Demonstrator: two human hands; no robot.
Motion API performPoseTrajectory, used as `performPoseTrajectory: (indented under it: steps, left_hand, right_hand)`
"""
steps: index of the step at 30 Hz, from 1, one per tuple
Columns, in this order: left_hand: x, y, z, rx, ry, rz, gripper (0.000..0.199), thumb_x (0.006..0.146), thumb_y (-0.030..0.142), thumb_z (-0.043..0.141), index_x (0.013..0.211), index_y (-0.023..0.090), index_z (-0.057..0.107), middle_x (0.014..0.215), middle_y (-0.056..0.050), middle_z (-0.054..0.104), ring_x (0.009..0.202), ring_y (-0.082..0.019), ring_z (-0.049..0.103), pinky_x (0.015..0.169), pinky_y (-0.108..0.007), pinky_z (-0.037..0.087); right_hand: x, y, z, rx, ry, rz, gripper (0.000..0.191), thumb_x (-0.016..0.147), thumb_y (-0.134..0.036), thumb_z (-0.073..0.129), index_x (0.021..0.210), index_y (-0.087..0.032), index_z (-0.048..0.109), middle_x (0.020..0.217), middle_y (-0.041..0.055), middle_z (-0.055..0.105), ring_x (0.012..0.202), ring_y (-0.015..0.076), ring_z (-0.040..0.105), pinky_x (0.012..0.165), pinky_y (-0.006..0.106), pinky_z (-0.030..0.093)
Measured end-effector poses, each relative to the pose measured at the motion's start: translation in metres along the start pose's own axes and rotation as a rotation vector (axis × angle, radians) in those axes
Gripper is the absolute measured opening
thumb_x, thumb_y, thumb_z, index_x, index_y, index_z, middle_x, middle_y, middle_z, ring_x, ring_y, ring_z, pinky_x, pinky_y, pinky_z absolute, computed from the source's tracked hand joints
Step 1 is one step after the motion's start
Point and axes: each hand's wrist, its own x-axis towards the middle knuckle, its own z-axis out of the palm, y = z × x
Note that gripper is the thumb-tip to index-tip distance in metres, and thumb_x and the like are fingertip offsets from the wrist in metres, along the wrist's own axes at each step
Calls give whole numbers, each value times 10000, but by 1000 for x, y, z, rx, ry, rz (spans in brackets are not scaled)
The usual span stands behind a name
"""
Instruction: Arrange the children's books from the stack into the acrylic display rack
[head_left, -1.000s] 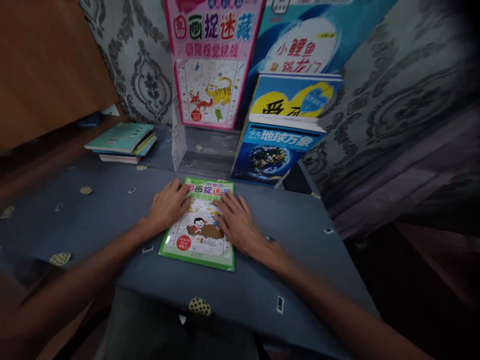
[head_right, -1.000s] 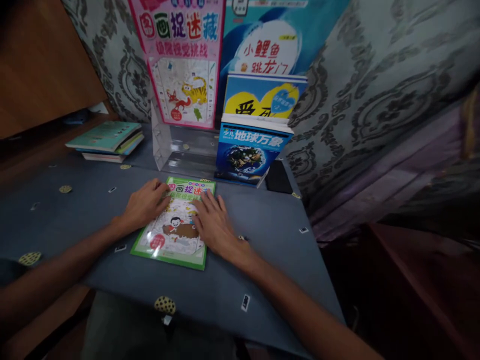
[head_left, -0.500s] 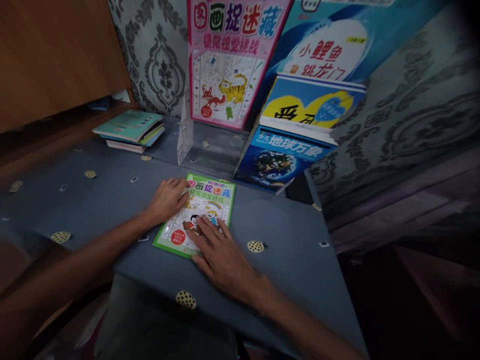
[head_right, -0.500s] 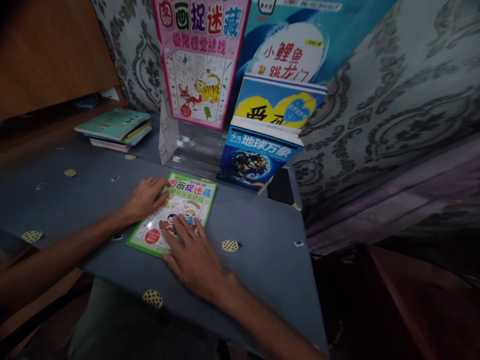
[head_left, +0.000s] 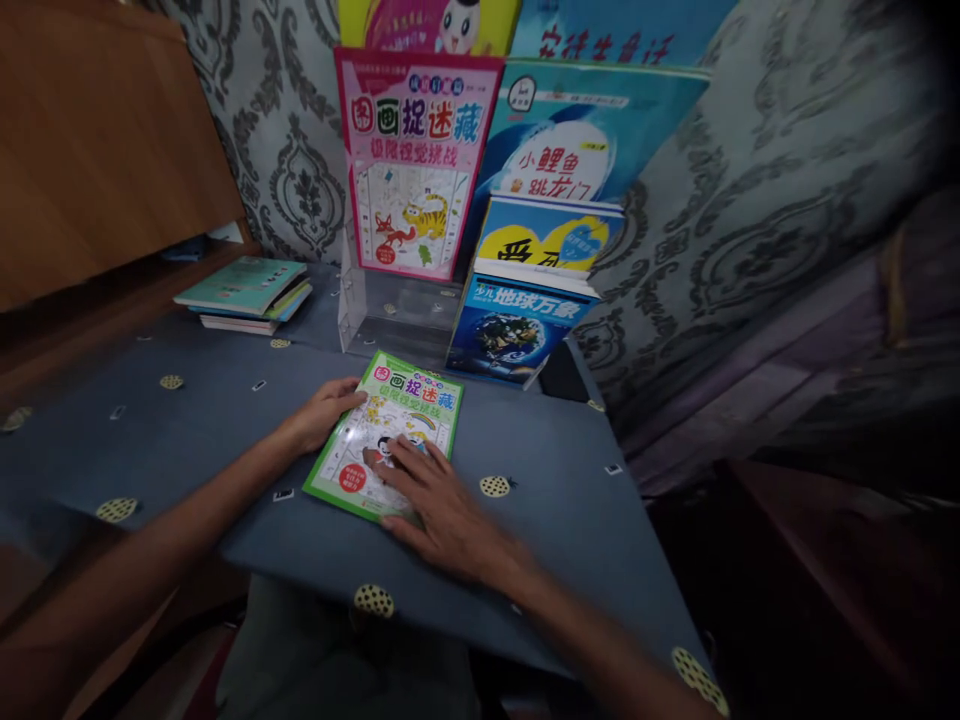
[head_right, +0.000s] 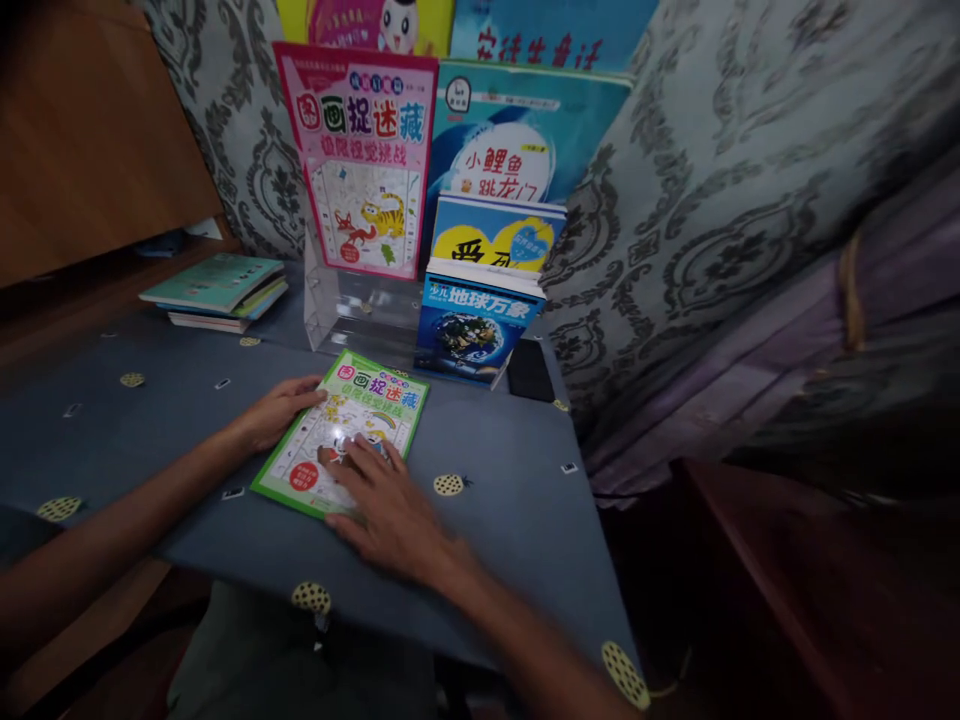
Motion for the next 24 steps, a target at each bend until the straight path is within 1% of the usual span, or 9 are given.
performPoseTrajectory:
  steps: [4,7,10,12,14,16,17,20,24]
  left_hand:
    - [-10,2,4,-115,-203,-87,301,749,158,757,1030,142,651,942,-93,773,742,-201,733,716,-312,591]
    - [-12,1,3,-165,-248,-72,311,780,152,731,1079,144,647,1019,-111,774,796,-215,747,759,-329,600]
    - [-12,0,3,-203,-257,-55,354,766,153,743,1106,135,646,1031,-120,775,801,-221,752,771,-336,607]
    - [-12,0,3,-227,-259,-40,392,751,161,755,1126,132,644,1035,-119,776,809,-225,755,790,-344,609]
    - [-14,1,5,-251,-262,-15,425,745,172,761,1151,138,642,1057,-117,773,854,-236,756,825,-356,605]
    - [-15,2,5,-270,-269,7,447,745,180,760,1174,152,639,1083,-112,768,915,-247,752,867,-371,595]
    - [-16,2,6,-279,-272,15,454,742,181,760,1179,158,638,1094,-109,766,939,-251,748,883,-377,590]
    - [-19,4,6,-302,-268,18,449,733,185,761,1166,170,643,1104,-100,765,962,-255,744,898,-378,584]
    - [-21,7,6,-314,-262,9,438,773,203,729,1200,189,635,1128,-97,760,1009,-265,734,938,-403,572]
  right_hand:
    - [-2,22,16,45,264,157,507,1000,-357,489,1470,-170,447,1610,190,325,1527,276,232,1208,541,295]
    - [-3,42,18,84,421,321,528,983,-388,499,1457,-158,453,1614,204,302,1510,299,272,1193,551,316]
    - [-2,58,11,195,545,429,581,923,-425,579,1439,-182,467,1505,194,467,1385,322,465,1095,560,438]
    - [0,65,5,364,609,456,641,868,-436,643,1434,-198,461,1293,157,642,1138,293,641,920,497,558]
    - [2,66,-2,596,613,473,683,819,-455,694,1414,-206,470,1038,85,731,819,218,686,675,362,585]
    - [3,64,-8,821,539,489,633,779,-469,739,1317,-196,547,873,36,736,612,146,608,491,242,483]
    - [4,61,-11,912,488,495,579,761,-470,760,1238,-187,596,829,27,731,557,118,562,442,206,423]
    - [3,52,-19,1106,375,498,438,721,-464,813,1014,-171,669,782,28,720,509,75,499,402,165,354]
    - [1,43,-25,1259,306,488,420,714,-487,832,961,-188,672,772,19,708,526,81,538,392,160,398]
